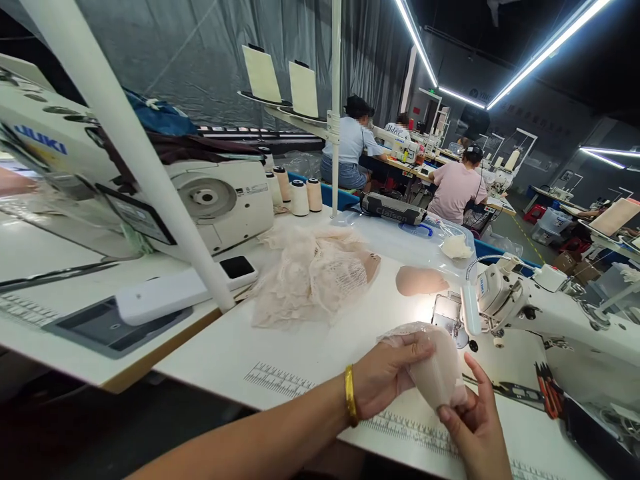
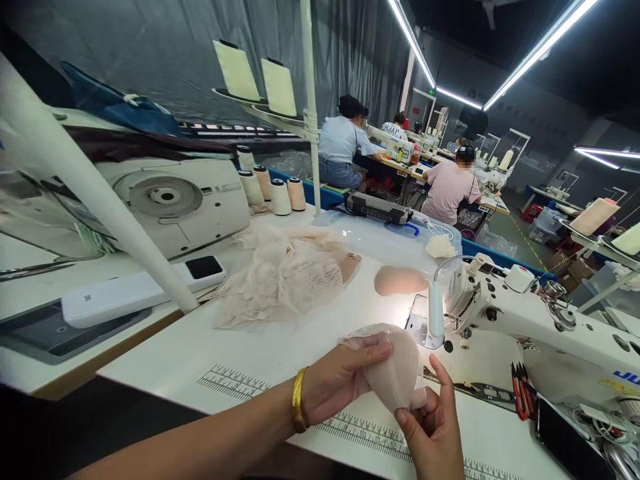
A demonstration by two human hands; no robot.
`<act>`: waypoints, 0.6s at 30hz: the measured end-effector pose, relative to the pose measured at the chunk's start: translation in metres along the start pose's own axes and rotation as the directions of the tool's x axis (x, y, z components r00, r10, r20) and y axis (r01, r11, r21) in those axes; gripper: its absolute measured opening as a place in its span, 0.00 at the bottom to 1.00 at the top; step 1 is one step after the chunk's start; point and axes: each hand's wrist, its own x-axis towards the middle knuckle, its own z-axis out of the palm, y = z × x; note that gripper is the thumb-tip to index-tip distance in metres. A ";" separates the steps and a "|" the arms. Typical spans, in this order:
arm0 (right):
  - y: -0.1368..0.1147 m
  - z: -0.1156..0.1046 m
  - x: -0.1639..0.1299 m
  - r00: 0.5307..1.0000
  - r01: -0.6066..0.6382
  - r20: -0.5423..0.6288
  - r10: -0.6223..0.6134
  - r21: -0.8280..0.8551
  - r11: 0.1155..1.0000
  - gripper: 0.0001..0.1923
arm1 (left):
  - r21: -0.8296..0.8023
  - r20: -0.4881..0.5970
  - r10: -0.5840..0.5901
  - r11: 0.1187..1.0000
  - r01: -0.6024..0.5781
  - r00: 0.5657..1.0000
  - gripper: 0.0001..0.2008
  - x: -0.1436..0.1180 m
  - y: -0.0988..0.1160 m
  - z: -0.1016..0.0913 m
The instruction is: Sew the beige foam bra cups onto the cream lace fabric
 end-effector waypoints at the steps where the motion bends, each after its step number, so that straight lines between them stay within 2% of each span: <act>1: -0.002 -0.009 0.005 0.998 0.066 0.023 -0.064 -0.072 0.995 0.40 | 0.120 0.127 -0.007 0.993 -0.008 0.992 0.20 -0.001 0.006 0.000; 2: -0.006 -0.018 0.013 0.986 0.161 0.073 -0.151 -0.168 0.973 0.34 | 0.276 0.287 -0.019 0.959 -0.063 0.958 0.18 0.000 0.012 -0.001; 3: -0.011 -0.026 0.022 0.956 0.287 0.150 -0.253 -0.275 0.918 0.26 | 0.440 0.454 -0.045 0.880 -0.180 0.890 0.14 0.001 0.018 -0.001; 4: -0.017 -0.033 0.034 0.894 0.441 0.266 -0.360 -0.381 0.813 0.17 | 0.574 0.596 -0.091 0.743 -0.345 0.798 0.09 0.005 0.022 -0.002; 5: -0.023 -0.039 0.046 0.806 0.584 0.422 -0.415 -0.457 0.670 0.11 | 0.650 0.692 -0.149 0.555 -0.520 0.706 0.08 0.010 0.025 -0.004; 6: -0.028 -0.042 0.059 0.715 0.698 0.536 -0.450 -0.502 0.511 0.10 | 0.664 0.743 -0.207 0.346 -0.663 0.636 0.11 0.017 0.026 -0.006; 7: -0.031 -0.045 0.072 0.653 0.758 0.623 -0.431 -0.548 0.355 0.12 | 0.641 0.761 -0.254 0.154 -0.752 0.596 0.14 0.026 0.026 -0.008; 8: -0.033 -0.046 0.083 0.596 0.800 0.692 -0.407 -0.559 0.219 0.12 | 0.611 0.758 -0.297 0.009 -0.792 0.581 0.16 0.037 0.026 -0.011; 9: -0.033 -0.047 0.093 0.561 0.817 0.731 -0.389 -0.565 0.118 0.13 | 0.590 0.744 -0.332 -0.080 -0.803 0.580 0.17 0.047 0.024 -0.015; 11: -0.031 -0.048 0.105 0.564 0.798 0.735 -0.377 -0.602 0.022 0.15 | 0.579 0.718 -0.387 -0.129 -0.805 0.579 0.18 0.067 0.021 -0.022; 12: -0.029 -0.049 0.107 0.580 0.782 0.717 -0.386 -0.624 0.016 0.17 | 0.582 0.712 -0.397 -0.128 -0.803 0.580 0.19 0.075 0.020 -0.024; 14: -0.028 -0.052 0.105 0.608 0.762 0.682 -0.406 -0.645 0.058 0.18 | 0.589 0.713 -0.378 -0.131 -0.797 0.590 0.20 0.083 0.019 -0.028; 18: -0.033 -0.056 0.096 0.628 0.767 0.682 -0.374 -0.622 0.155 0.18 | 0.617 0.709 -0.314 -0.158 -0.771 0.632 0.21 0.082 0.015 -0.027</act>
